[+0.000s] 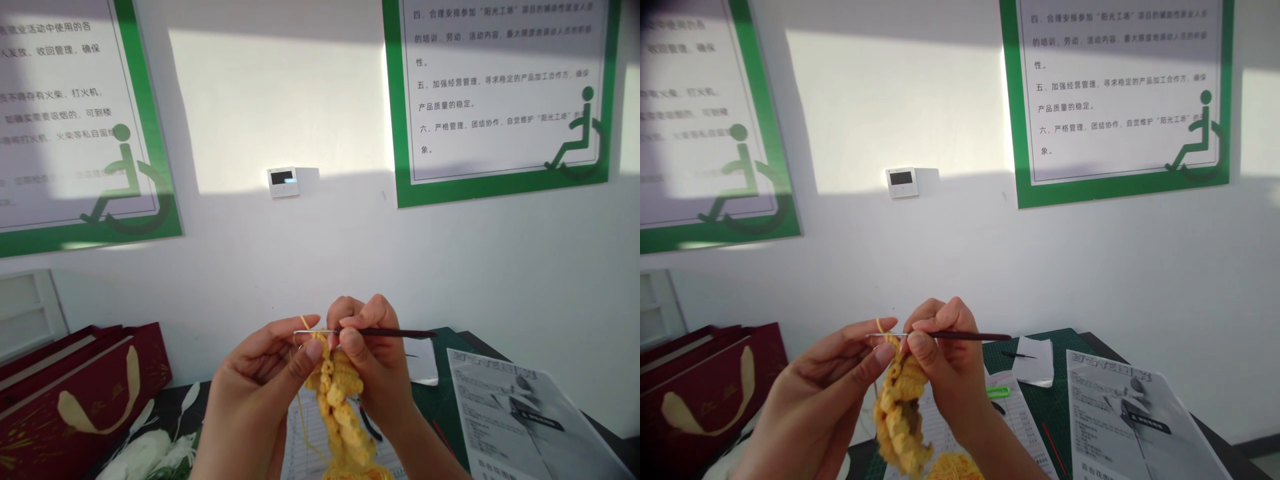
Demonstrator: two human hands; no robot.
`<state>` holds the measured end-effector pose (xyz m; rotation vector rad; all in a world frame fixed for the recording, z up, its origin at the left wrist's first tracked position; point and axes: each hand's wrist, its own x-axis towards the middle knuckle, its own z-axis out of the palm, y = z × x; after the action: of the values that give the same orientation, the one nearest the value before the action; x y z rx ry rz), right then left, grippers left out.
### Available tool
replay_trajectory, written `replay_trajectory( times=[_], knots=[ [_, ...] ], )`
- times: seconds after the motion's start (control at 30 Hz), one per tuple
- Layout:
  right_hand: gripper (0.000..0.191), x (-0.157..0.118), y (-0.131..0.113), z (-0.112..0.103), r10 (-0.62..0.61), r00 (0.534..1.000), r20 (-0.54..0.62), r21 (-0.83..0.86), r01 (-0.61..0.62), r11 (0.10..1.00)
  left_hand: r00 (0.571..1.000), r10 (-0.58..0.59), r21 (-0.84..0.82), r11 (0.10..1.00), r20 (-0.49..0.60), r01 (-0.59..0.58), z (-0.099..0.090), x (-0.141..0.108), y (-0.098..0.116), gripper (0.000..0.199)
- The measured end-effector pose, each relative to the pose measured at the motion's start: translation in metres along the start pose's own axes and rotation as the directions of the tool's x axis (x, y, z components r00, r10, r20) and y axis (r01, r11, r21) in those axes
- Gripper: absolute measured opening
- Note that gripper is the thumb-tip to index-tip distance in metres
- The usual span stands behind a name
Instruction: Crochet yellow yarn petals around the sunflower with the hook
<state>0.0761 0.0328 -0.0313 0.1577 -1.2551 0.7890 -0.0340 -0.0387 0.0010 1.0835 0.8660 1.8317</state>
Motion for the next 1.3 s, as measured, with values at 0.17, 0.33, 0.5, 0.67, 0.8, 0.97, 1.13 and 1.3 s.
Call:
replay_trajectory(
  times=[0.17,0.33,0.5,0.67,0.8,0.97,1.13,1.3],
  knots=[
    [0.022,-0.005,-0.002,-0.006,-0.535,0.809,0.241,-0.688,0.532,0.494,0.990,0.083,0.081,0.994,-0.111,-0.074,0.010,-0.005,-0.008,0.028],
    [0.026,-0.014,0.005,-0.012,-0.608,0.756,0.243,-0.777,0.527,0.344,0.985,0.140,0.211,0.970,-0.097,-0.117,0.012,-0.009,-0.011,0.025],
    [0.015,-0.006,0.003,-0.018,-0.574,0.799,0.180,-0.624,0.544,0.561,0.984,-0.130,-0.043,0.990,0.124,0.136,0.008,-0.002,-0.002,0.034],
    [0.007,0.005,-0.001,-0.013,-0.417,0.905,-0.087,-0.271,0.381,0.884,0.971,-0.201,-0.111,0.970,0.131,0.216,0.005,-0.003,0.004,0.023],
    [0.015,0.005,-0.006,-0.009,-0.181,0.973,-0.141,-0.079,0.172,0.982,0.950,-0.271,-0.141,0.946,0.159,0.293,0.003,-0.004,0.007,0.020],
    [0.027,0.005,-0.010,-0.005,0.180,0.981,-0.078,0.159,-0.166,0.973,0.981,-0.184,-0.055,0.981,0.058,0.187,0.004,-0.004,0.005,0.020],
    [0.031,0.002,-0.010,0.001,0.363,0.932,-0.007,0.276,-0.347,0.896,0.998,0.057,0.127,0.990,0.003,-0.057,0.010,-0.008,-0.002,0.020],
    [0.023,0.001,-0.007,0.001,0.264,0.960,-0.096,0.196,-0.242,0.950,0.996,0.090,0.093,0.992,0.007,-0.090,0.013,-0.005,-0.005,0.022]
  ],
)
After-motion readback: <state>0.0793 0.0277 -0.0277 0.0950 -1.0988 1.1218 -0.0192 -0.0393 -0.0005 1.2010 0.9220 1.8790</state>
